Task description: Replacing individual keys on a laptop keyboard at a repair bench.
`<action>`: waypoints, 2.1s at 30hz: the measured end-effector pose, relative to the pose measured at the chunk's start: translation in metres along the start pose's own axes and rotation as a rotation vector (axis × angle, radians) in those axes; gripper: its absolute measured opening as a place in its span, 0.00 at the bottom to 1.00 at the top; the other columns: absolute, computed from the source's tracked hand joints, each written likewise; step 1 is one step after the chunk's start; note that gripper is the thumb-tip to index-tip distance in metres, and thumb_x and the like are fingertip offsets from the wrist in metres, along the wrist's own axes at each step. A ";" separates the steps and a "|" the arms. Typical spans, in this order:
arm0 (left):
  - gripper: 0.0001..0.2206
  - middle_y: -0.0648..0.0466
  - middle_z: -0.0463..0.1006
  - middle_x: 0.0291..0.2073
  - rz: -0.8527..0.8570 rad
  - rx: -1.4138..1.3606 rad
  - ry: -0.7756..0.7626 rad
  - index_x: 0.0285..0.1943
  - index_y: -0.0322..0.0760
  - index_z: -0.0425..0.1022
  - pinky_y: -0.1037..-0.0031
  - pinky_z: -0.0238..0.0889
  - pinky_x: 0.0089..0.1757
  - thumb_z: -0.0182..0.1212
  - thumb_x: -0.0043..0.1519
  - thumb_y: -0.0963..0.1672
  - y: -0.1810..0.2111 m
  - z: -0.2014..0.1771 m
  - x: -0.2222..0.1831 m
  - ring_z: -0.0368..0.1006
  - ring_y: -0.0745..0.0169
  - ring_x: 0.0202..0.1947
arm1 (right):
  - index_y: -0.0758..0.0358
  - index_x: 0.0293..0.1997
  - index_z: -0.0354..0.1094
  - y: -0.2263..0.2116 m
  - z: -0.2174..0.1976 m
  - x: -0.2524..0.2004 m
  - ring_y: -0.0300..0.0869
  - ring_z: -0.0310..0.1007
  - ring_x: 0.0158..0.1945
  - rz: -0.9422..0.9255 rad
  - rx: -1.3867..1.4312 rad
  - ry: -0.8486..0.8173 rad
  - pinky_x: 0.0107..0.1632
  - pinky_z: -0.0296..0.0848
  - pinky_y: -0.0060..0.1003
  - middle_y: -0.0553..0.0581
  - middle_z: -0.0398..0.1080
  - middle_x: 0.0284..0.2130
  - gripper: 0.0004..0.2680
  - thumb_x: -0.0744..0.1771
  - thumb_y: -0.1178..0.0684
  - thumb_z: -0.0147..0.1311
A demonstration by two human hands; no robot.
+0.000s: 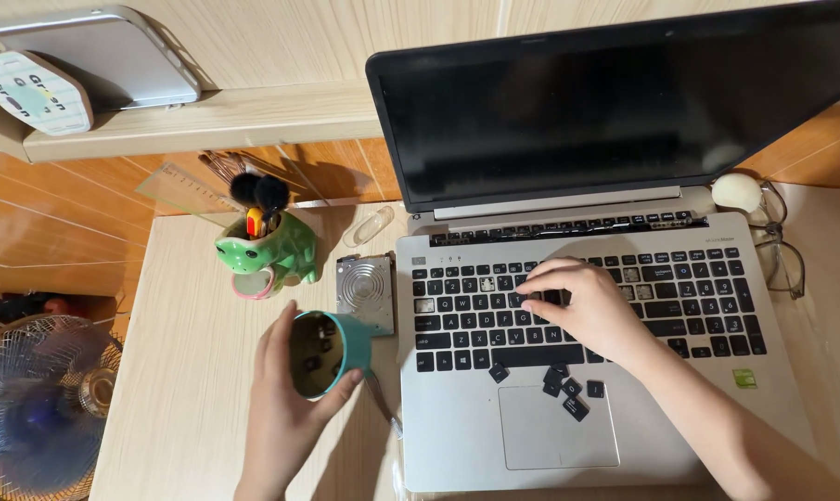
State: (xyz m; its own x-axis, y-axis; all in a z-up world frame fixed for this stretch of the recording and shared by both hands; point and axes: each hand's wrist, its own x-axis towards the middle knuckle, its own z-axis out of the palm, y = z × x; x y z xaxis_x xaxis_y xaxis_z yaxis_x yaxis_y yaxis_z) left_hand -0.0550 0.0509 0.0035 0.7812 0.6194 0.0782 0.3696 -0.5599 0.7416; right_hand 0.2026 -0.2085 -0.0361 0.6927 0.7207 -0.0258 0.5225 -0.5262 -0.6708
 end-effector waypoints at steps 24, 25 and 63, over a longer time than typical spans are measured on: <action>0.47 0.39 0.67 0.58 -0.125 0.213 0.161 0.76 0.32 0.54 0.60 0.69 0.52 0.76 0.46 0.46 -0.064 -0.028 0.010 0.71 0.43 0.55 | 0.71 0.53 0.70 -0.008 0.038 -0.046 0.53 0.60 0.60 -0.315 -0.592 0.103 0.67 0.49 0.59 0.63 0.64 0.51 0.19 0.58 0.54 0.53; 0.47 0.39 0.67 0.58 -0.128 0.214 0.157 0.76 0.32 0.54 0.60 0.69 0.52 0.76 0.46 0.46 -0.061 -0.025 0.010 0.71 0.43 0.55 | 0.71 0.53 0.70 -0.012 0.035 -0.043 0.53 0.60 0.60 -0.313 -0.590 0.099 0.67 0.49 0.59 0.63 0.64 0.51 0.19 0.58 0.54 0.53; 0.25 0.47 0.76 0.40 0.649 0.229 -0.236 0.65 0.28 0.72 0.68 0.72 0.38 0.60 0.54 0.38 0.061 0.133 -0.010 0.74 0.53 0.40 | 0.62 0.52 0.74 0.004 0.011 -0.033 0.50 0.67 0.56 -0.490 -0.559 0.104 0.69 0.48 0.62 0.59 0.69 0.46 0.14 0.63 0.50 0.54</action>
State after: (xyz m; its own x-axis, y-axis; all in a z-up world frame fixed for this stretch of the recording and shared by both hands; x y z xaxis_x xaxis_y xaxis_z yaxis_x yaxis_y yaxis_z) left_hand 0.0267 -0.0629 -0.0409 0.9570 0.0025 0.2902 -0.1293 -0.8916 0.4341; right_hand 0.1764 -0.2297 -0.0462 0.3452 0.8994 0.2682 0.9385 -0.3271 -0.1108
